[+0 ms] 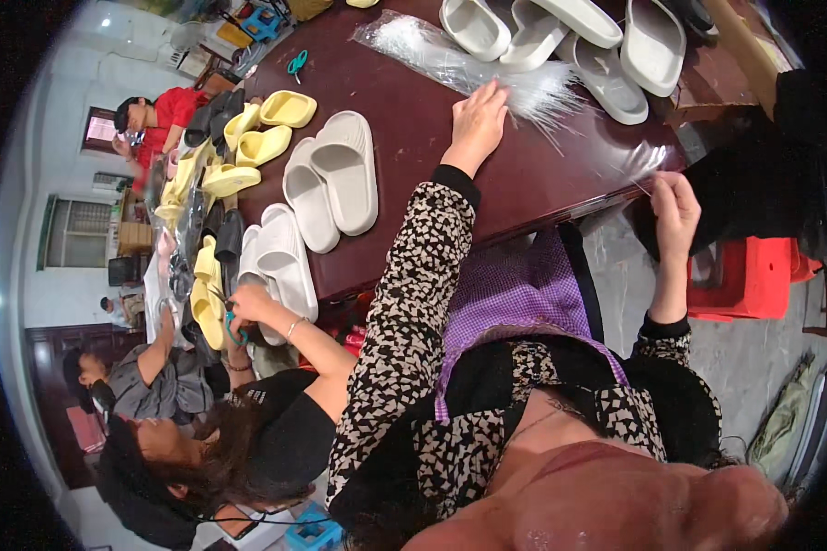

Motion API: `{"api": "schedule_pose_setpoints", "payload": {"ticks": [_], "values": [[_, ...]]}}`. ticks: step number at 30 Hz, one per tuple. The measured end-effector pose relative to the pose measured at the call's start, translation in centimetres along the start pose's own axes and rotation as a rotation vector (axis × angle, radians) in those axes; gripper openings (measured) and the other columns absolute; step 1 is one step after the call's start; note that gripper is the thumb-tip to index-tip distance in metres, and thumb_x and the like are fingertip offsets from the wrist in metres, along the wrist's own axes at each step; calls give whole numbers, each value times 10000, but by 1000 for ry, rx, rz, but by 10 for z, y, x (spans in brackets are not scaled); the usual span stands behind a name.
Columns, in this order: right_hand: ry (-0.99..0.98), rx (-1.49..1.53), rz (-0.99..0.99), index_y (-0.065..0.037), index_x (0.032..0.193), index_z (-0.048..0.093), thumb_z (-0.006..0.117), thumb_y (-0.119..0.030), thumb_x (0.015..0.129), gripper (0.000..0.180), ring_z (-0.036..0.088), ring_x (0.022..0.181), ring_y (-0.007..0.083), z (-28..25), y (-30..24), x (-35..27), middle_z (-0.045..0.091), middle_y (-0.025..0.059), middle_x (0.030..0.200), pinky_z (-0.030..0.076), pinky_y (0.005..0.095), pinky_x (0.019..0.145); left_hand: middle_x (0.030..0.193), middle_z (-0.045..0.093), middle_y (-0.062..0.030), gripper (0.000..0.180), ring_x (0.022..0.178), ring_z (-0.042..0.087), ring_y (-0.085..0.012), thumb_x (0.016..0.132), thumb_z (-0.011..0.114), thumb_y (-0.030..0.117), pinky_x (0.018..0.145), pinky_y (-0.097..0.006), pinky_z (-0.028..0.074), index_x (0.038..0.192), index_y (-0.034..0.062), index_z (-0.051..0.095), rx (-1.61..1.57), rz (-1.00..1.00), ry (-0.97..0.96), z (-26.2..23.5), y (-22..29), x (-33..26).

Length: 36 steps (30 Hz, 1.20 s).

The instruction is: The person pairs slide sandals by threading plastic fasteners through them by hand, tying the sandals together, and stacking the paired sandals on the table.

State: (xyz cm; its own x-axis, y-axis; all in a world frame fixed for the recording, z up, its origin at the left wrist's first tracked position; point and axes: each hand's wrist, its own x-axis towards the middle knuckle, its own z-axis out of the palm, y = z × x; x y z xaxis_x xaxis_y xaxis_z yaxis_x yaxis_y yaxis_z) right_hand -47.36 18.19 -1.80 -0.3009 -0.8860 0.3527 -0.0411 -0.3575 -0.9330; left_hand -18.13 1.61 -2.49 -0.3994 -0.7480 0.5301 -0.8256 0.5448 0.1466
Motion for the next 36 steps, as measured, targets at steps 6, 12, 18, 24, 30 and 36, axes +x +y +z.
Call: {"api": "schedule_pose_setpoints", "payload": {"ticks": [6, 12, 18, 24, 30, 36], "values": [[361, 106, -38, 28, 940, 613, 530, -48, 874, 130, 345, 523, 20, -50, -23, -5, 447, -43, 630, 252, 183, 469, 1290, 479, -80, 313, 1181, 454, -229, 885, 493, 209, 917, -400, 346, 1188, 137, 513, 15, -30, -31, -9, -3, -5], [713, -53, -334, 68, 939, 603, 557, -88, 852, 185, 392, 514, 81, -135, -33, -20, 488, 13, 612, 308, 216, 478, 1233, 526, -109, 304, 1134, 498, -256, 872, 506, 199, 909, -402, 378, 1161, 116, 546, -22, 0, 32, -2, -1, -5], [467, 645, -178, 10, 778, 530, 465, -112, 903, 185, 177, 418, 87, -136, -38, -4, 197, -40, 474, 208, 266, 456, 1065, 599, -145, 248, 1004, 561, -304, 811, 551, 143, 842, -397, 430, 1035, 52, 604, -392, -175, 341, -21, -17, -9], [238, 975, -107, 1, 771, 510, 451, -75, 894, 156, 198, 413, 86, -148, 12, 22, 228, -39, 479, 211, 261, 453, 941, 614, -145, 182, 935, 544, -327, 761, 570, 107, 851, -408, 421, 916, 21, 614, -37, -455, 533, -91, -79, -77], [211, 1303, 49, -85, 617, 359, 391, -54, 919, 306, 177, 397, 88, -142, 70, 77, 221, -31, 455, 197, 266, 465, 1054, 572, -166, 285, 1033, 500, -345, 791, 562, 221, 892, -434, 389, 1008, 42, 605, 263, -816, 209, -92, -128, -108], [184, 1360, 75, -64, 659, 384, 400, -59, 918, 259, 178, 396, 91, -122, 58, 58, 223, -30, 464, 201, 265, 466, 1191, 520, -133, 428, 1099, 478, -340, 822, 521, 350, 918, -420, 382, 1181, 118, 558, 361, -967, -57, -91, -117, -103]]}}
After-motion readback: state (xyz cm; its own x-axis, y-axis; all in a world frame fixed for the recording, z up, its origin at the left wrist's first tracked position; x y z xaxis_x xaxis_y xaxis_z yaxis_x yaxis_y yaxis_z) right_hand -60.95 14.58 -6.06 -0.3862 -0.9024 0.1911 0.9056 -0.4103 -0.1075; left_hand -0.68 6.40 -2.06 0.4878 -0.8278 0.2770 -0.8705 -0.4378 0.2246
